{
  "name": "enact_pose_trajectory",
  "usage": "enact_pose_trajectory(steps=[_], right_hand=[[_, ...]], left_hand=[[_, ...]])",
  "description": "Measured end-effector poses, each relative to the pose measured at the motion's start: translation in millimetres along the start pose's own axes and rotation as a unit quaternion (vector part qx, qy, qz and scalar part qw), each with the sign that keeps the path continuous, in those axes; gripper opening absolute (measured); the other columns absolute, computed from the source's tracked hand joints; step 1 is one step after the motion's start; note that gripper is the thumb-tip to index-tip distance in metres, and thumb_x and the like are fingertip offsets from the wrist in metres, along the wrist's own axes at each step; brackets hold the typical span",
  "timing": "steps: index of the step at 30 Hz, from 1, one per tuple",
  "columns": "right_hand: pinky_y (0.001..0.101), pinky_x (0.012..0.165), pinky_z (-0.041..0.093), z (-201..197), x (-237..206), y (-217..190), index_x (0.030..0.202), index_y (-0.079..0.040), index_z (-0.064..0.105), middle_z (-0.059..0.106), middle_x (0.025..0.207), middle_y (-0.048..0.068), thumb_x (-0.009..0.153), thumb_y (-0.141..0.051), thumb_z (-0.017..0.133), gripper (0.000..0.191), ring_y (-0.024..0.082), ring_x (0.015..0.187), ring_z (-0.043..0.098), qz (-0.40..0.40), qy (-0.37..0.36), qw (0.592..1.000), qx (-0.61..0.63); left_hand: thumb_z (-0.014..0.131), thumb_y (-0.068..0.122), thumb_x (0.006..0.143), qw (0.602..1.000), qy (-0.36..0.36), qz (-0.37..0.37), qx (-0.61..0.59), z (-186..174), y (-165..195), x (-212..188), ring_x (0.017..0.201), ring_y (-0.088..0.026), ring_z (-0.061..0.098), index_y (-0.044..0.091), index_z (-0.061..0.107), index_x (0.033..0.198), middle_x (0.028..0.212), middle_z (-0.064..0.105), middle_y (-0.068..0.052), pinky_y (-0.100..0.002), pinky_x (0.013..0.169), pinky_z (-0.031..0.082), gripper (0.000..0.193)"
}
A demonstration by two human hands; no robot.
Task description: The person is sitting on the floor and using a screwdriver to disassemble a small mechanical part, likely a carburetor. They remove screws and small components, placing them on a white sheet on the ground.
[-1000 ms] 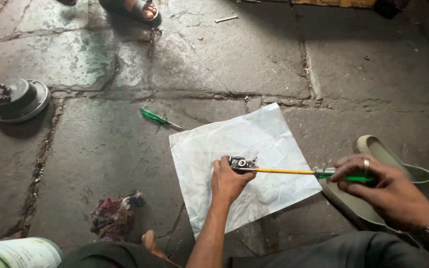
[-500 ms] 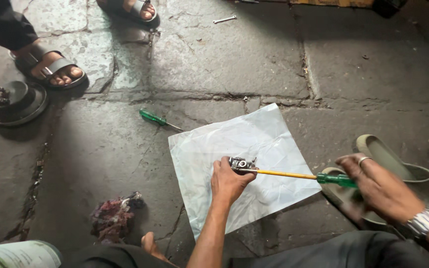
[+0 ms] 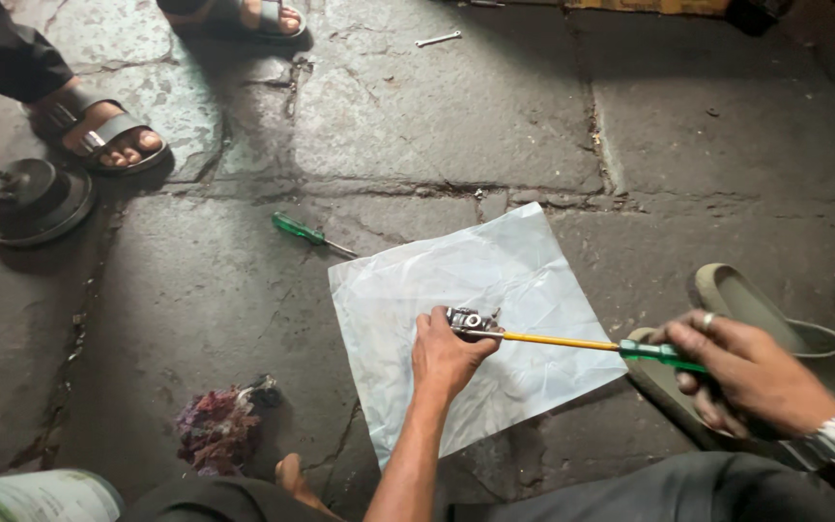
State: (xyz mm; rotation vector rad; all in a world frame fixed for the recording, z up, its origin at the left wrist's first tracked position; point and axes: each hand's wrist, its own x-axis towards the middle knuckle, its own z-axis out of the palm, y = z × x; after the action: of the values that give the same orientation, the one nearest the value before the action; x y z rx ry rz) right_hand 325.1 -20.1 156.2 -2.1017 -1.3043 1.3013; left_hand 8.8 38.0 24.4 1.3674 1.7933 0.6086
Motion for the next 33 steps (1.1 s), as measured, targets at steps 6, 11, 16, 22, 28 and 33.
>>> enact_pose_trajectory(steps=[6,11,16,22,28,33], right_hand=[[0.0464,0.071,0.056,-1,-2,10,0.128,0.005,0.062,0.068,0.103,0.026,0.103,-0.018,0.066,0.035,0.033,0.090,0.066,-0.386,-0.083,0.919,-0.012],[0.0562,0.058,0.049,3,-2,5,0.134,-0.008,0.063,0.059,0.092,0.037,0.106,-0.023,0.058,0.032,0.054,0.066,0.064,0.072,-0.031,0.997,-0.017],[0.0378,0.063,0.059,15,-12,-24,0.129,-0.016,0.067,0.075,0.101,0.011,0.094,-0.029,0.056,0.038,0.021,0.078,0.075,0.067,-0.014,0.993,0.094],[0.0365,0.062,0.061,21,-26,-37,0.115,-0.008,0.071,0.075,0.103,0.013,0.095,-0.032,0.064,0.032,0.021,0.079,0.071,0.021,0.051,0.998,-0.001],[0.0414,0.062,0.060,17,-19,-18,0.118,-0.007,0.067,0.067,0.107,0.017,0.105,-0.032,0.056,0.030,0.027,0.076,0.071,-0.160,0.003,0.987,0.008],[0.0362,0.052,0.056,12,-18,-8,0.113,-0.006,0.069,0.075,0.096,0.012,0.095,-0.032,0.063,0.032,0.019,0.062,0.066,-0.035,0.039,0.998,0.023]], left_hand=[[0.087,0.058,0.060,1.000,0.001,0.010,0.010,-1,0,-2,0.111,-0.038,0.060,0.005,0.056,0.118,0.116,0.055,-0.016,-0.048,0.092,0.051,0.084],[0.087,0.057,0.059,1.000,0.007,0.012,0.004,0,-1,-1,0.110,-0.038,0.060,0.007,0.057,0.118,0.117,0.056,-0.016,-0.048,0.092,0.051,0.083],[0.087,0.057,0.060,1.000,-0.001,0.001,0.003,-2,-1,0,0.110,-0.038,0.061,0.006,0.056,0.118,0.117,0.056,-0.016,-0.048,0.092,0.051,0.083],[0.087,0.057,0.060,1.000,0.003,0.005,0.001,-3,1,-3,0.109,-0.038,0.061,0.006,0.057,0.116,0.115,0.056,-0.016,-0.048,0.091,0.051,0.081],[0.087,0.057,0.059,1.000,0.002,0.004,0.001,-5,1,-2,0.109,-0.037,0.061,0.006,0.058,0.115,0.115,0.057,-0.016,-0.047,0.091,0.051,0.081],[0.087,0.058,0.059,1.000,0.007,0.006,-0.002,-3,2,-3,0.108,-0.037,0.061,0.006,0.059,0.114,0.114,0.057,-0.016,-0.048,0.090,0.051,0.081]])
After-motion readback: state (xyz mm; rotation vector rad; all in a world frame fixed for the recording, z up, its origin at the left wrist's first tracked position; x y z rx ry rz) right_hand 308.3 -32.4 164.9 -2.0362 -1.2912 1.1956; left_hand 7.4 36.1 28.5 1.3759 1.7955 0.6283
